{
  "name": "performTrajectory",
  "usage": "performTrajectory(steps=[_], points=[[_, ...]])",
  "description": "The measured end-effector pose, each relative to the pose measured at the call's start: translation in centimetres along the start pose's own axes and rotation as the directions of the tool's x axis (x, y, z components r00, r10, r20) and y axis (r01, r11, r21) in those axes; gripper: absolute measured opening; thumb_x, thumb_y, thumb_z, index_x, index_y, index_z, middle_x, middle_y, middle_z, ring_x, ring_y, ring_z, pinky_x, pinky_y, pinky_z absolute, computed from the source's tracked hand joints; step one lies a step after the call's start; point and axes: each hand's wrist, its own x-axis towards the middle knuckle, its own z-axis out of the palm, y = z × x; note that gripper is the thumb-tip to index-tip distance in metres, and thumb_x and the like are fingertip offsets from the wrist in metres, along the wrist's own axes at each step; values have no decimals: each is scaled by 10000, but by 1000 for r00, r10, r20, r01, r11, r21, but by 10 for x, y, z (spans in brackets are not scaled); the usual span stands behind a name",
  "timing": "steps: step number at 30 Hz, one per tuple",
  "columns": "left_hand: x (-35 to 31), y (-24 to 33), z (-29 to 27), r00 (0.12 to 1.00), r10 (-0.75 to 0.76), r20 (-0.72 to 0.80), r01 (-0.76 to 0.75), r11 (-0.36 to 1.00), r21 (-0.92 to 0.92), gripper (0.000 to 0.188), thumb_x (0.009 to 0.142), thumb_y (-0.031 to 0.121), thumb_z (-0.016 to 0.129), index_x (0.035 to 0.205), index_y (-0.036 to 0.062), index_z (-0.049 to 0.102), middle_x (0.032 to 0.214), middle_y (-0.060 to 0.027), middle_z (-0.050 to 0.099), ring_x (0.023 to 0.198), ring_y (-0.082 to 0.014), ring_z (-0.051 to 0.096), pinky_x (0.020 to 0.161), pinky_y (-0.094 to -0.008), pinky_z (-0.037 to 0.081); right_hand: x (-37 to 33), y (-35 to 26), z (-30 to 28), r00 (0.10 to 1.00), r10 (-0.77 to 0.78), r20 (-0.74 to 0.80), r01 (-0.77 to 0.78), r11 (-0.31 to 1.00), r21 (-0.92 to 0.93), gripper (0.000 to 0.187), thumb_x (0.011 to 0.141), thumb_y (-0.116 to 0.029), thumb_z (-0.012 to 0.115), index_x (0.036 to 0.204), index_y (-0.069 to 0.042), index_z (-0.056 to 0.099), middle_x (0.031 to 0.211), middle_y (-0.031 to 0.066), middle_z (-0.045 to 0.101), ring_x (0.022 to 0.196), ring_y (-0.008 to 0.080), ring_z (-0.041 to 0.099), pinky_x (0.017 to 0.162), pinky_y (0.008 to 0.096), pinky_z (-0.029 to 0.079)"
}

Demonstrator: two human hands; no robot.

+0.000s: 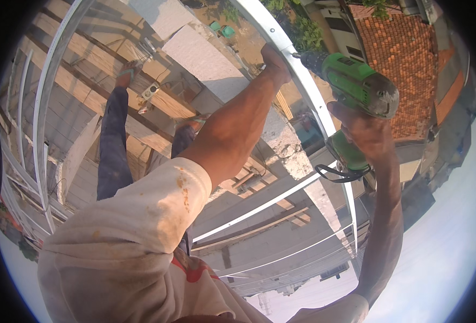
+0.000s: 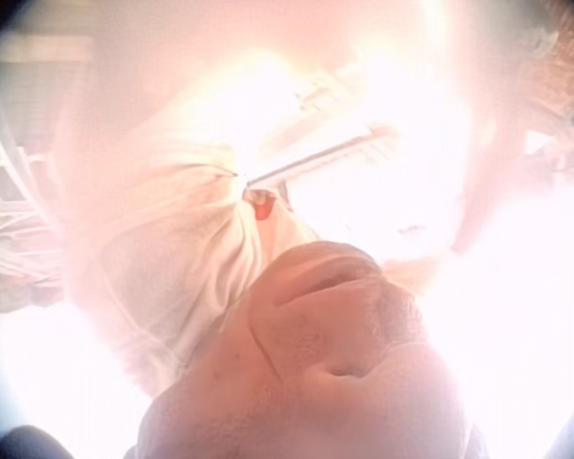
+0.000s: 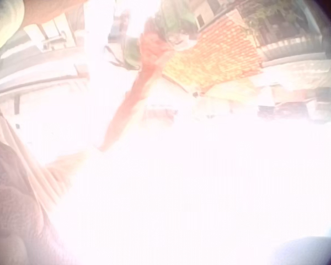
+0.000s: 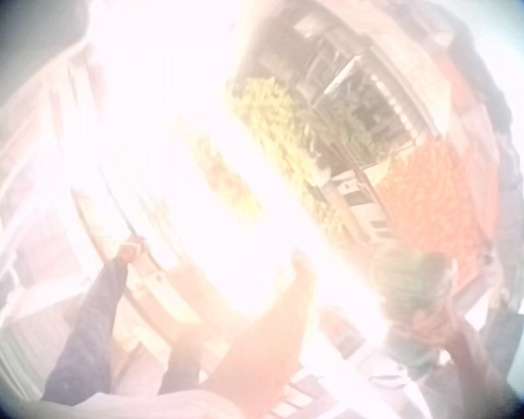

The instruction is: The person assembles a white metal frame on a rooftop by positioning long metal bars and securing them with a green cordless drill. The person repeatedly aligns bars, drills fasteners, and adjusts the frame while standing on wooden planks.

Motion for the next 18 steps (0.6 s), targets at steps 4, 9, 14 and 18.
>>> performTrajectory(steps=[4,9,14,18], points=[[1,1,0,1000,-15,-13,15,1000,-5,289,974,399,416,1033,182,596,962,-6,591,838,-197,601,758,-421,528,1,-11,-4,1000,11,5,-11,1000,-25,128,926,-150,729,995,-58,672,661,-38,523,502,52,427,465,265,330],[0,4,1,999,-32,-30,33,999,1,264,964,378,423,982,184,601,897,-4,592,760,-193,597,698,-419,528,3,7,1,982,-187,12,187,978,-93,179,932,-170,745,1062,-60,689,692,-44,545,536,51,453,482,262,347],[-7,1,3,998,-60,-17,60,998,8,248,959,352,423,936,185,605,841,-4,592,678,-193,589,632,-408,525,3,17,-1,996,-89,-10,87,987,-138,197,931,-150,763,1099,-73,695,783,-38,607,608,66,518,531,267,417],[-3,4,-4,995,-61,78,64,997,-35,259,974,325,403,944,154,595,848,-30,585,666,-206,585,614,-400,523,0,28,-3,983,-185,9,181,969,169,207,937,-131,763,1129,-84,701,901,-18,678,748,83,622,638,269,513]])
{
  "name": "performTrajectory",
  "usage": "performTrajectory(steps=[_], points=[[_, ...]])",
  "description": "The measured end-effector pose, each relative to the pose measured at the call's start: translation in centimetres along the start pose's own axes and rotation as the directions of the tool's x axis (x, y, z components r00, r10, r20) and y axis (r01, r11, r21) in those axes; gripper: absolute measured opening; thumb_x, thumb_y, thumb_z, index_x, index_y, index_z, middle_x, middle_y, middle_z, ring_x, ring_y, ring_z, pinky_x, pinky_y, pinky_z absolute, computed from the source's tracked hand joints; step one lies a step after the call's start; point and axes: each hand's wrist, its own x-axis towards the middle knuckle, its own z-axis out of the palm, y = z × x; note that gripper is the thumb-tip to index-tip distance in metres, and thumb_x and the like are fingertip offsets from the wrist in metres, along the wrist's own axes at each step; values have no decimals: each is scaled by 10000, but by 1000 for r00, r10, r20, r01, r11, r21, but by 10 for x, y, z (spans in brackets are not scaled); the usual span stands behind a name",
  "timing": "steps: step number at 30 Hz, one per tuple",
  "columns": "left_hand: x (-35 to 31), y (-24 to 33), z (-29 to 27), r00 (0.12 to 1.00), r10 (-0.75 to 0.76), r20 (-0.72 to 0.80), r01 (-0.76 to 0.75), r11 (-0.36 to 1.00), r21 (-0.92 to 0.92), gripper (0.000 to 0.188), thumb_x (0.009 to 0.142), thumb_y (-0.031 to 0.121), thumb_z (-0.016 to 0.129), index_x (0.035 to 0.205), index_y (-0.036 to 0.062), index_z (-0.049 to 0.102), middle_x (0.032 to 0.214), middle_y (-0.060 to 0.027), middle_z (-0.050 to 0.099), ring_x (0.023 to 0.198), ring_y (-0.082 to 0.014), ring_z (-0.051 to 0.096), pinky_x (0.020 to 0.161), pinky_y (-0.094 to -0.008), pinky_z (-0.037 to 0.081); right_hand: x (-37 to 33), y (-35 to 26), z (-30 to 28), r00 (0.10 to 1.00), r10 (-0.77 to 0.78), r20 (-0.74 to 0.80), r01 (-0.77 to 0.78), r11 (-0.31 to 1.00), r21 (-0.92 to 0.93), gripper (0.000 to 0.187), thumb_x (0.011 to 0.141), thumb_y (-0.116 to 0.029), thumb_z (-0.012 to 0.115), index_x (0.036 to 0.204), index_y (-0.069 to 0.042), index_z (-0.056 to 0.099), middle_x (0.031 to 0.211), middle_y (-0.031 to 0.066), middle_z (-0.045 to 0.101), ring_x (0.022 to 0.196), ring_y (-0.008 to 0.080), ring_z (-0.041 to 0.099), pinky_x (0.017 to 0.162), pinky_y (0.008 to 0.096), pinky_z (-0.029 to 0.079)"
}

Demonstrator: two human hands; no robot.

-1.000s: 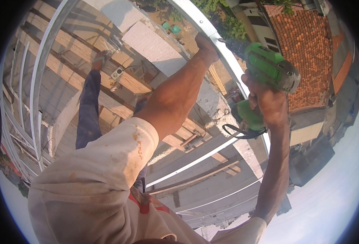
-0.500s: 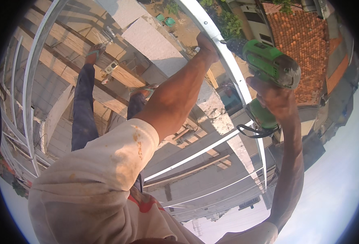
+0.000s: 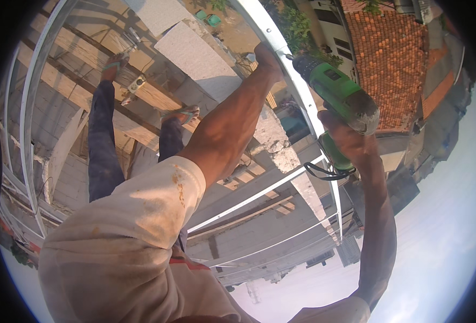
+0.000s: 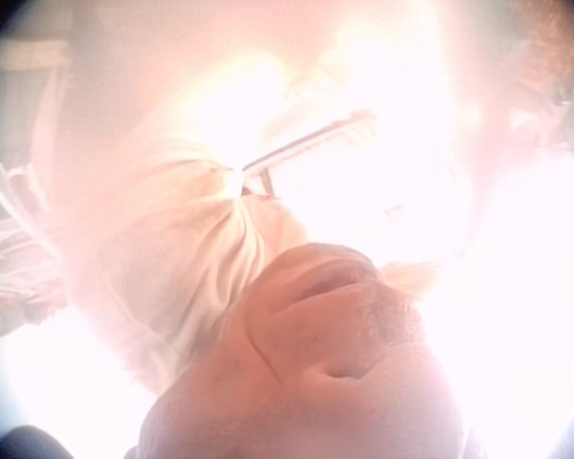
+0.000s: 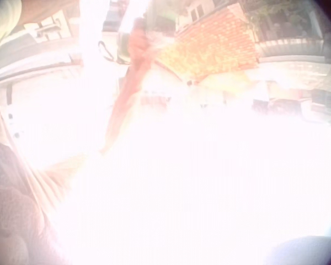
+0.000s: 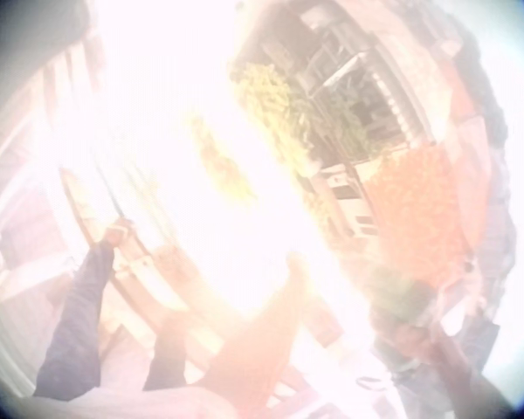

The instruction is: The person assembles a white metal frame on a rooftop by positioning long metal bars and securing them with a green cordless drill. The person repeatedly aligns bars, drills fasteners, and adjusts the frame while standing on wooden planks.

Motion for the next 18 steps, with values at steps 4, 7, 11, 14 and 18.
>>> performTrajectory(steps=[4,7,11,14,18], points=[[5,-4,-2,1000,-1,-21,0,999,-47,277,975,328,393,935,129,582,835,-57,563,656,-223,573,604,-403,510,3,-9,-3,955,-273,117,293,804,-517,256,926,-129,779,1167,-84,705,1014,21,734,883,113,699,742,278,571],[-2,-4,1,1000,19,-20,-19,1000,-8,285,975,336,384,937,131,578,826,-57,549,657,-222,562,604,-402,498,8,-32,0,994,-83,65,106,792,-601,276,915,-147,771,1167,-63,698,1005,63,732,891,158,709,760,312,574],[-4,1,0,999,31,20,-32,999,12,295,975,360,381,938,142,576,833,-50,548,683,-216,563,619,-404,493,16,-40,4,983,-153,106,186,802,-568,247,909,-175,722,1106,-31,680,896,102,697,805,207,684,718,365,555],[-13,10,1,996,-79,40,82,993,-84,316,965,385,394,938,140,591,847,-53,564,712,-216,579,627,-408,499,15,-38,11,992,-90,84,122,802,-585,229,909,-171,702,1087,-29,684,868,110,697,775,226,682,700,377,556],[-28,3,18,988,-56,-144,65,996,61,338,958,404,404,949,137,612,865,-48,585,734,-207,595,635,-411,508,10,-22,6,944,-286,165,325,712,-623,237,896,-183,699,1077,-32,686,866,120,698,766,246,682,704,385,558]])
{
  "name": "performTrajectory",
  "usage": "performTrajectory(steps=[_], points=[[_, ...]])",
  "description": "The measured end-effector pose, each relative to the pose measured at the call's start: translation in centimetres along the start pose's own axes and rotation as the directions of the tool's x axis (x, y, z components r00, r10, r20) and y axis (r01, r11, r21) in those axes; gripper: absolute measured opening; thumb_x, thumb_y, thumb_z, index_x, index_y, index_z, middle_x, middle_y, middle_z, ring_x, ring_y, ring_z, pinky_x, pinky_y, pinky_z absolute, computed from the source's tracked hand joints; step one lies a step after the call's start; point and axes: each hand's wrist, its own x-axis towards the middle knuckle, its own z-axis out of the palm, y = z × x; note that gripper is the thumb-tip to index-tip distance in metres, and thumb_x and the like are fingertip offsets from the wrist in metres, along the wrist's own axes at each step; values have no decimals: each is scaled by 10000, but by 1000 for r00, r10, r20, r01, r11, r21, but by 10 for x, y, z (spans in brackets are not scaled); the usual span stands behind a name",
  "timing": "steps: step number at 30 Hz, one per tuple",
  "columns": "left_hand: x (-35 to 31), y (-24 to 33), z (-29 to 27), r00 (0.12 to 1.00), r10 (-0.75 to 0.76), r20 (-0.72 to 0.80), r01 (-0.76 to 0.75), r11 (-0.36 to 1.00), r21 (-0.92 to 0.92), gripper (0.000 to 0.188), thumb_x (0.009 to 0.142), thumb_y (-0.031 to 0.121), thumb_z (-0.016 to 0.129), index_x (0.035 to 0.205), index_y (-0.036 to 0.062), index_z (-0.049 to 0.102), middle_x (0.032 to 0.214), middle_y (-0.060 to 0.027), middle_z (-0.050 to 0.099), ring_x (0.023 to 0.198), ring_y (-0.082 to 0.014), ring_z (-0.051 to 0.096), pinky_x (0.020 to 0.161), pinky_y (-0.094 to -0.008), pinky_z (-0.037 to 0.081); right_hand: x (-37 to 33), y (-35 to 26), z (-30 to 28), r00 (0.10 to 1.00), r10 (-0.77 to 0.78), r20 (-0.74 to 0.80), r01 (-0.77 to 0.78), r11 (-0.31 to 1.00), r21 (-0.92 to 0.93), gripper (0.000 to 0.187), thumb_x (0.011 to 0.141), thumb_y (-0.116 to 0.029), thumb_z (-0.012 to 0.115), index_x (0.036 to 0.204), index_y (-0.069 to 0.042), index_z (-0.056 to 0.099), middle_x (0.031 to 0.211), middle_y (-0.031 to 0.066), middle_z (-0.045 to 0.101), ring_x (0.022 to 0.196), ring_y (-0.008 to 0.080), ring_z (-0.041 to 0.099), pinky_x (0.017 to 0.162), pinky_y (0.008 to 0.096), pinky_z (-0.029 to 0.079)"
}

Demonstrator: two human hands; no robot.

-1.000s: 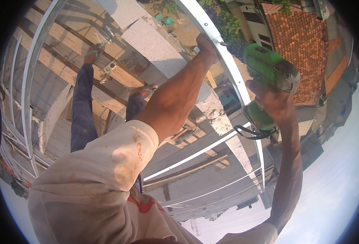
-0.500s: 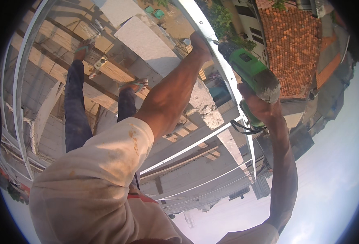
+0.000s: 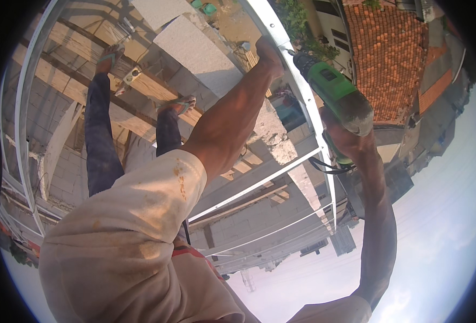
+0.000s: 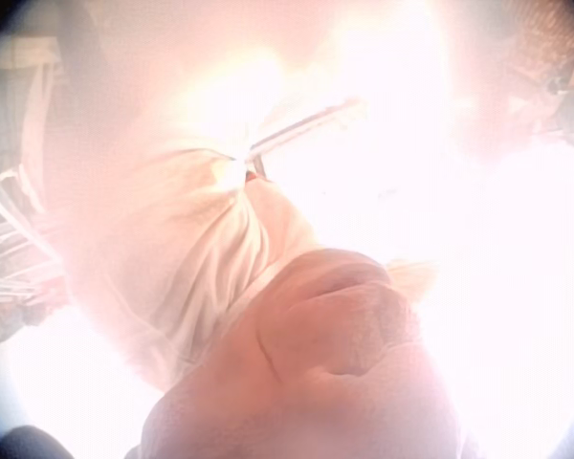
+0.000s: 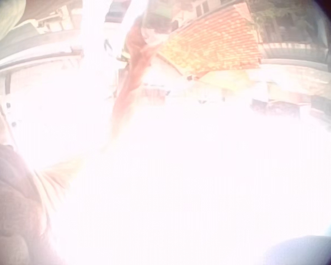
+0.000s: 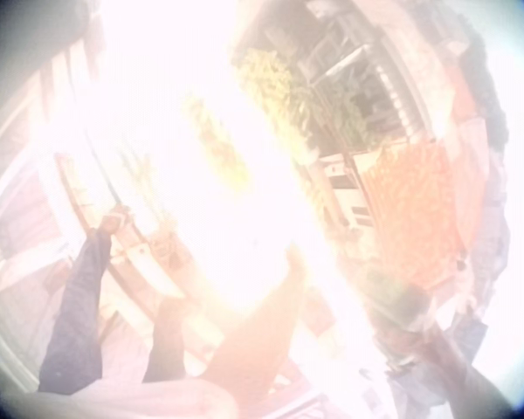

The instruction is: The person assembles a white metal frame on a rooftop by positioning long metal bars and securing them with a green cordless drill. The person repeatedly aligns bars, drills fasteners, and adjusts the frame while standing on wooden planks.

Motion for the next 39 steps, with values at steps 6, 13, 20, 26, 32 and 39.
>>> performTrajectory(steps=[6,13,20,26,32,39], points=[[22,-2,-9,992,110,62,-109,994,-4,359,959,400,410,961,111,623,824,-63,583,690,-217,595,636,-419,523,21,-15,-16,974,202,106,-205,978,24,231,880,-159,702,1071,-30,691,892,118,705,797,251,693,720,387,561],[27,-6,-12,984,118,133,-110,992,-67,379,976,403,419,1007,89,629,831,-80,634,692,-237,651,631,-387,541,20,-15,-6,938,327,113,-332,943,25,252,884,-190,694,1080,-32,694,898,125,710,802,256,697,719,390,559],[27,-9,-9,996,89,-15,-89,996,-30,358,977,393,428,1047,112,639,913,-62,649,786,-227,654,708,-410,548,19,8,4,987,142,73,-142,990,-4,242,886,-179,689,1080,-33,696,881,130,710,782,238,692,716,378,557],[9,-12,-7,998,70,-1,-70,997,-14,387,953,410,447,1173,154,637,1148,-34,654,1036,-214,652,903,-453,527,21,2,4,956,273,110,-290,937,193,344,905,-182,721,1216,-44,672,978,91,715,844,193,678,775,363,555],[6,-4,-2,990,139,1,-139,990,9,482,966,431,395,1309,163,603,1261,-33,635,1133,-227,639,989,-452,507,24,-23,4,950,311,12,-310,940,143,397,855,-189,692,1214,-28,650,976,109,710,856,197,672,769,376,553],[24,3,-2,988,134,75,-135,991,2,517,1002,417,320,1355,142,580,1330,-60,621,1215,-241,627,1034,-466,503,11,-13,25,962,268,-44,-257,950,180,417,844,-198,702,1223,-32,650,1063,150,735,938,258,700,859,391,547]])
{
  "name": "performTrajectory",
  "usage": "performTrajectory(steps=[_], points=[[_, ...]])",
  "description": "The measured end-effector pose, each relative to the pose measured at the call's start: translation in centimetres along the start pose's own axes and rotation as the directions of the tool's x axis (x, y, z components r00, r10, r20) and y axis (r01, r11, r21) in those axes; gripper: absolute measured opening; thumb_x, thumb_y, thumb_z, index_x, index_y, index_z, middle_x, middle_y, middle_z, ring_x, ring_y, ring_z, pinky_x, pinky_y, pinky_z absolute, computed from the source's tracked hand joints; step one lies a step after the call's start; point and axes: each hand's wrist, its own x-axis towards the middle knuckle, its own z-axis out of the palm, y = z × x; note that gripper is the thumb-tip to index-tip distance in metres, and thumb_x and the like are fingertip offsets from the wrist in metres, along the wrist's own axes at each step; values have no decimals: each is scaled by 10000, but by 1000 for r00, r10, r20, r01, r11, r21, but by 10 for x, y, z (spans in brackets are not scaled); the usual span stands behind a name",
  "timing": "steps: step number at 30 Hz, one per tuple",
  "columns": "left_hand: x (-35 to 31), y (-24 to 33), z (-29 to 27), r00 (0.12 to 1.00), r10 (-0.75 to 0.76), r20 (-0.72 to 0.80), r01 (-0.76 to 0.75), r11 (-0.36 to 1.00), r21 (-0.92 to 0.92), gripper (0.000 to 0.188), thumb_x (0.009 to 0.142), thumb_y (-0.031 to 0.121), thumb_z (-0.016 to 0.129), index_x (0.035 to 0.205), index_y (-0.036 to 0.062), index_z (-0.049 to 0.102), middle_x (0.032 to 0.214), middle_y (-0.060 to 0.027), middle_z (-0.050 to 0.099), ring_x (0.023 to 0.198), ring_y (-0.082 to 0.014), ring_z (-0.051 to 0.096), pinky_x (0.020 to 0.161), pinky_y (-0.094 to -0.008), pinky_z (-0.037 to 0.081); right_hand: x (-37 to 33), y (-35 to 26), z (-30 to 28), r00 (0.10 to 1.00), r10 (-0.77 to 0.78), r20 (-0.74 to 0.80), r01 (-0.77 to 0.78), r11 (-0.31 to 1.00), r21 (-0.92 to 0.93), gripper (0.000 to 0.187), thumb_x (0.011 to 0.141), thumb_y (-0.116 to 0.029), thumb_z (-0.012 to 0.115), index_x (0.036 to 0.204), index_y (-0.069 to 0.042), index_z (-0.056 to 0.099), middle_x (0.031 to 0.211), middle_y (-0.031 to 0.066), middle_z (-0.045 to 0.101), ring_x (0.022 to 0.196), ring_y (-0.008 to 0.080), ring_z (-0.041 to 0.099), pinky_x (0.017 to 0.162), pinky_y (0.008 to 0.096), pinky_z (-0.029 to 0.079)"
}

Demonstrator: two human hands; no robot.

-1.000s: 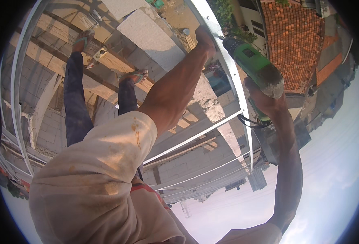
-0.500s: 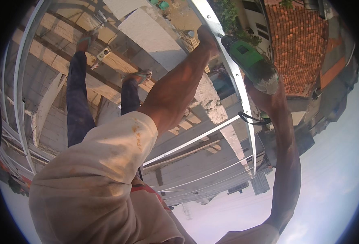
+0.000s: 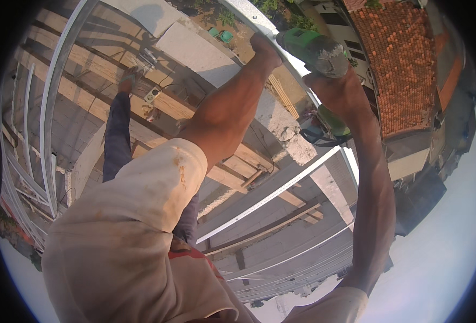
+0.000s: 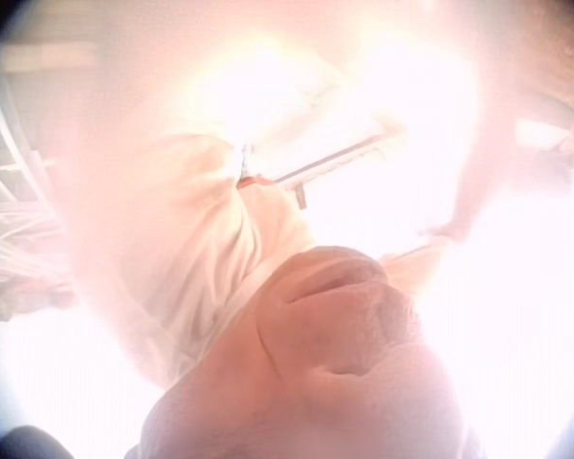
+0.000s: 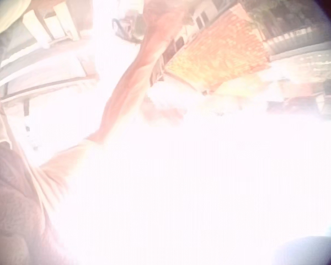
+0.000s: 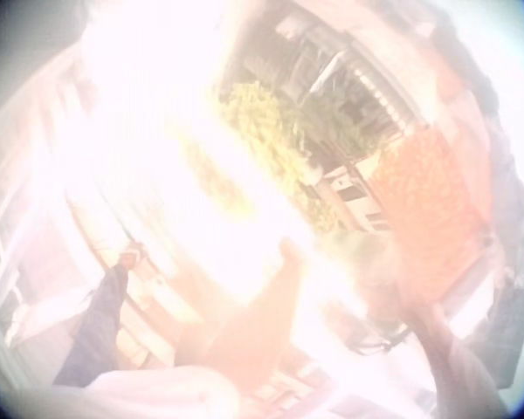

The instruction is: The person assembles a white metal frame on a rooftop by positioning long metal bars and securing them with a green cordless drill. The person repeatedly aligns bars, drills fasteners, and adjusts the frame while standing on wooden planks.

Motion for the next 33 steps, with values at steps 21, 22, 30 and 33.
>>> performTrajectory(steps=[21,22,30,33], points=[[6,20,-3,982,45,-185,-30,996,86,497,1056,325,244,1265,76,619,1209,-133,663,1050,-253,665,915,-448,538,-280,16,127,700,650,-296,-340,668,662,483,922,-190,756,1356,-23,628,678,-25,524,579,76,462,552,267,367],[9,24,3,968,104,-227,-67,984,163,522,1058,318,245,1330,79,622,1323,-128,662,1152,-244,665,972,-428,531,-292,17,138,696,662,-280,-352,654,670,493,927,-212,763,1362,-25,626,686,-25,527,585,75,464,556,267,369],[-150,96,40,997,80,-21,-30,585,810,323,1028,279,537,1262,68,608,1076,-65,651,1005,-203,616,921,-322,491,-299,-26,210,671,731,-124,-437,525,730,323,939,-296,775,1098,-24,702,794,35,634,725,150,580,658,331,476],[-208,186,15,856,172,487,-516,234,824,371,998,263,633,1287,31,619,1055,-106,671,951,-211,622,875,-328,501,-281,-37,215,801,575,-165,-349,673,652,333,946,-295,761,1118,-17,696,858,83,684,805,205,638,719,358,514]])
